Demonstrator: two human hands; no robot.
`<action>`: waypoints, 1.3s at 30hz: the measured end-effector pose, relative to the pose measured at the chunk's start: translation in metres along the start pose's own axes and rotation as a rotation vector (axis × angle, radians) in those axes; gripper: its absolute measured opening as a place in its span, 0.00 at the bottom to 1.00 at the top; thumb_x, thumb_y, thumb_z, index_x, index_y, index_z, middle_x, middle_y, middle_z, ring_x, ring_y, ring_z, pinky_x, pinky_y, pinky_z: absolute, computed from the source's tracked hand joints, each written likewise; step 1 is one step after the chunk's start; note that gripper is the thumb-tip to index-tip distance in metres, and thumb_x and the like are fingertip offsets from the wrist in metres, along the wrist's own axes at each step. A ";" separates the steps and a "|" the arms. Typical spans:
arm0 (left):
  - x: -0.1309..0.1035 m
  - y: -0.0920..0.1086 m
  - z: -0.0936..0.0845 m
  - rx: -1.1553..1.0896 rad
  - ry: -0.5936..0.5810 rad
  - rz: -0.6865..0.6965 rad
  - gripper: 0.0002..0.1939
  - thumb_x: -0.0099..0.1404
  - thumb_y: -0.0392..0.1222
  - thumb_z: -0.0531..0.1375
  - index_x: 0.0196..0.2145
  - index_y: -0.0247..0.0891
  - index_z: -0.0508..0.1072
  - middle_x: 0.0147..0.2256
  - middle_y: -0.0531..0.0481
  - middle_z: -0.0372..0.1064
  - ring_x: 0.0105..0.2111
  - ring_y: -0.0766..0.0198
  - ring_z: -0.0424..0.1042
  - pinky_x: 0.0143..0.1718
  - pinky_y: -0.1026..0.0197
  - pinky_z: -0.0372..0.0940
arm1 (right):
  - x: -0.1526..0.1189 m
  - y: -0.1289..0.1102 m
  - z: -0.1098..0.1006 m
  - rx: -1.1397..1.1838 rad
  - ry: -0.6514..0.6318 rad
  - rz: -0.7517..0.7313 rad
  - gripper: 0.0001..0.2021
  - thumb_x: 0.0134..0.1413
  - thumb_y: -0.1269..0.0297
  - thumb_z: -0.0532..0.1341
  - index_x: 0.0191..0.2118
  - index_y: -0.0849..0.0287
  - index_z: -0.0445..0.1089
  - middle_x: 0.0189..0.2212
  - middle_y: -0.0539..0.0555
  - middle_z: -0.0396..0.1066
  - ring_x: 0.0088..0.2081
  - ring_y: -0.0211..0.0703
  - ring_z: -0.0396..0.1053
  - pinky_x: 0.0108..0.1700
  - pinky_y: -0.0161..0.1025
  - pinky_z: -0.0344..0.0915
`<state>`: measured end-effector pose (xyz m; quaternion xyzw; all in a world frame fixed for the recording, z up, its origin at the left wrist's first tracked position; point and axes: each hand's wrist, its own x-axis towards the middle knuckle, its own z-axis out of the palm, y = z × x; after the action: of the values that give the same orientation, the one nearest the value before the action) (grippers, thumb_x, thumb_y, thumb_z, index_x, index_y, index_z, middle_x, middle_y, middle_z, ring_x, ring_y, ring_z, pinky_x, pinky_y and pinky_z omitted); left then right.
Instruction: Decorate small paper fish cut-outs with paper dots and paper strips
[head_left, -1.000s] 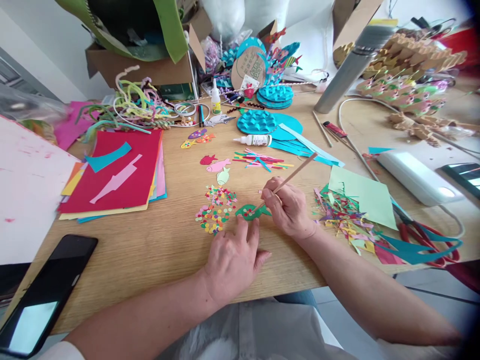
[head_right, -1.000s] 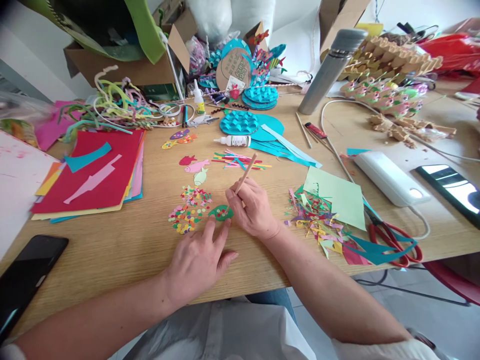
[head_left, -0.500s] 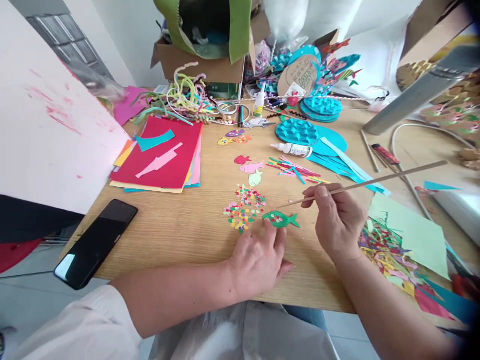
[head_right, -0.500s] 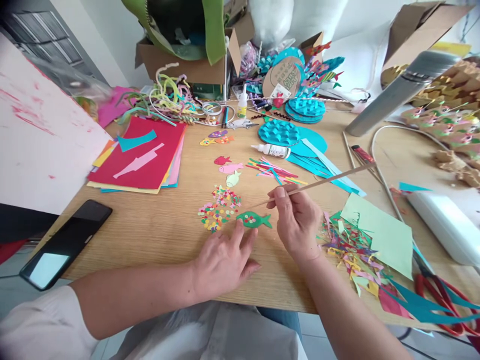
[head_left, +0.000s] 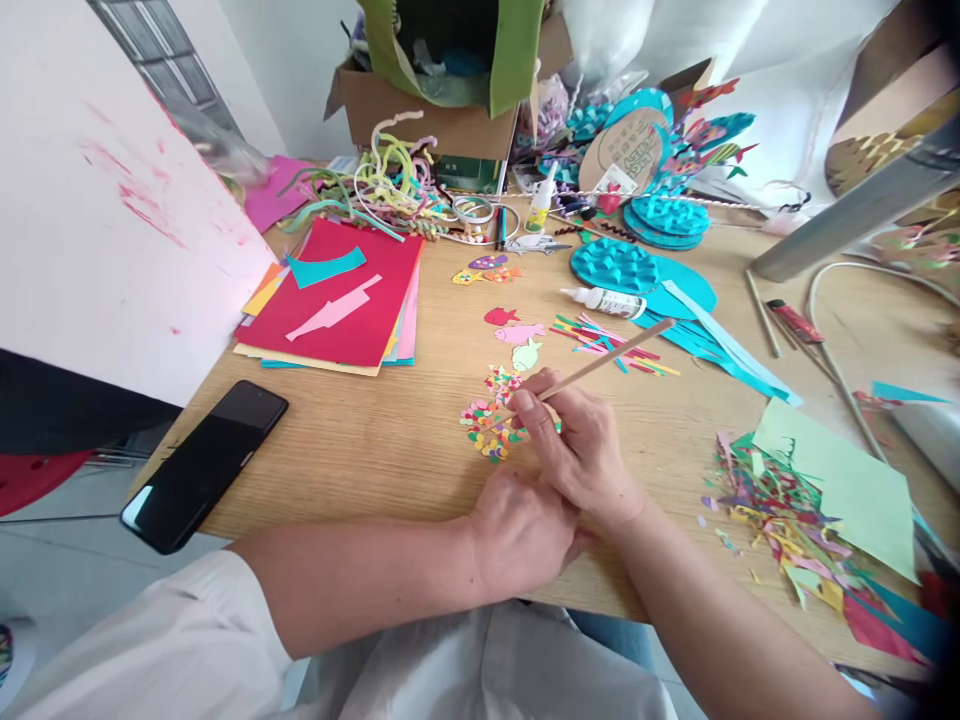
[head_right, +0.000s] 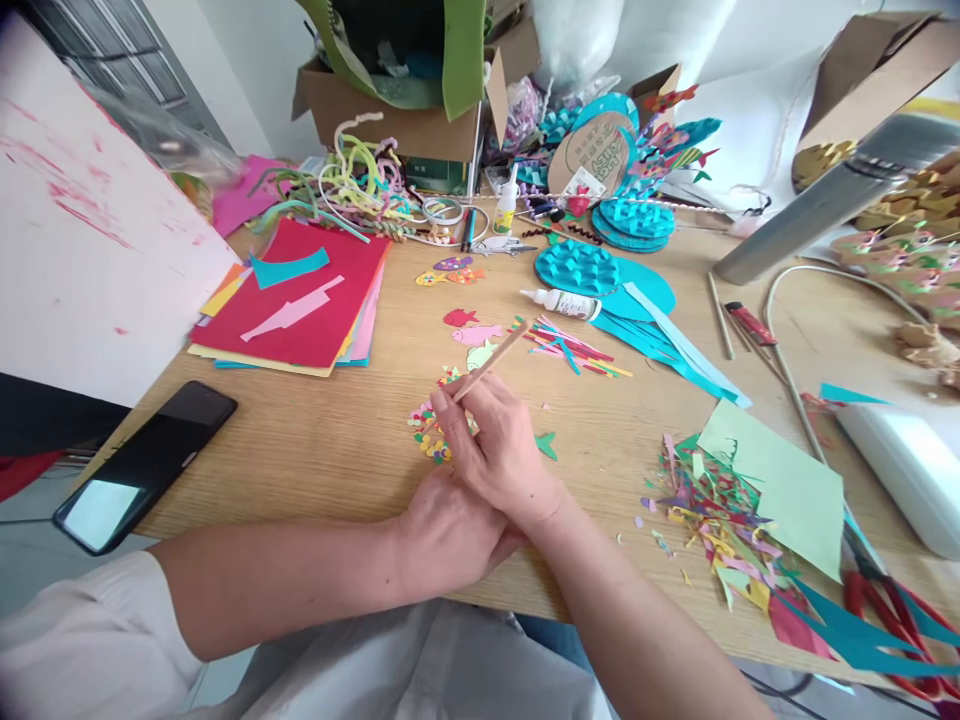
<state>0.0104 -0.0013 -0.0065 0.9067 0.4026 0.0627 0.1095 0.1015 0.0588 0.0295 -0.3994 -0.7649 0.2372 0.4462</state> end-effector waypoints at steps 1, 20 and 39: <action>0.000 0.000 0.000 -0.008 0.000 0.010 0.22 0.70 0.51 0.50 0.50 0.32 0.73 0.40 0.38 0.75 0.34 0.56 0.74 0.31 0.56 0.64 | -0.001 0.001 0.002 -0.018 -0.021 -0.030 0.10 0.64 0.67 0.55 0.29 0.58 0.64 0.25 0.50 0.66 0.28 0.37 0.65 0.32 0.38 0.62; 0.000 0.002 -0.007 0.032 -0.034 -0.010 0.21 0.70 0.49 0.50 0.51 0.36 0.73 0.42 0.40 0.76 0.37 0.54 0.74 0.33 0.55 0.66 | -0.003 0.001 0.002 -0.087 -0.039 -0.134 0.10 0.63 0.67 0.53 0.29 0.57 0.63 0.25 0.52 0.67 0.30 0.41 0.63 0.35 0.41 0.62; -0.003 0.003 -0.006 0.295 -0.032 -0.012 0.32 0.70 0.54 0.49 0.65 0.33 0.56 0.60 0.24 0.56 0.28 0.58 0.74 0.31 0.54 0.67 | -0.031 0.038 -0.058 -0.141 0.484 0.192 0.16 0.63 0.58 0.55 0.26 0.57 0.67 0.20 0.48 0.67 0.21 0.36 0.65 0.26 0.36 0.62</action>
<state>0.0094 -0.0047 -0.0004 0.9114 0.4108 -0.0124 -0.0183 0.1757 0.0551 0.0154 -0.5452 -0.6094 0.1222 0.5625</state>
